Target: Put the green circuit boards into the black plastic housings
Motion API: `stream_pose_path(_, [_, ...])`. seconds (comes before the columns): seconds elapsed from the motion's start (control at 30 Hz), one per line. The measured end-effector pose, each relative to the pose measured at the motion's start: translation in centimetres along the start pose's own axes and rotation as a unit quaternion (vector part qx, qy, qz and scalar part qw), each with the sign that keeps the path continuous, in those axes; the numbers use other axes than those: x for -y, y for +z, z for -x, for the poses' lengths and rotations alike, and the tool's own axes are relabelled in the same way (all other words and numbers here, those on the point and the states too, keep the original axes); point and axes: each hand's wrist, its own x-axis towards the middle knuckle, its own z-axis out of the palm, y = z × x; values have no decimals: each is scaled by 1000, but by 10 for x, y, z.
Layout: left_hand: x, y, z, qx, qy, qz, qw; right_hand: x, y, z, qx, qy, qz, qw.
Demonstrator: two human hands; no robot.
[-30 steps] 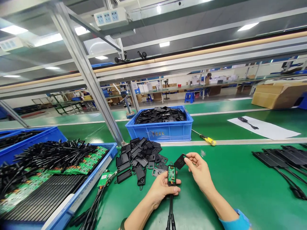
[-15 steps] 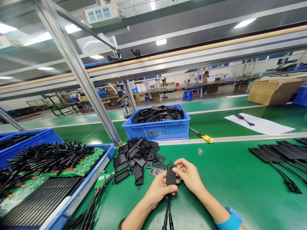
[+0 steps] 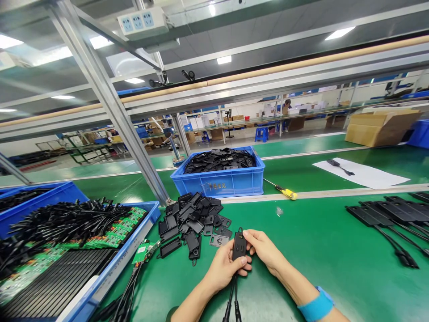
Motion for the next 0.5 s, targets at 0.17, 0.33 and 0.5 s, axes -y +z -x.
stream_pose_path(0.17, [2,2,-2,-33,6,0,999,-5,5,-2,-36,-23,55,998])
stream_pose_path(0.33, [12,1,-5,27,51,93,994,-11,11,6,-71,-139,284,946])
stream_pose_path(0.5, [-4,-17,4,-55,89,-193,976,-23,-17,-1,-88,-133,562,812])
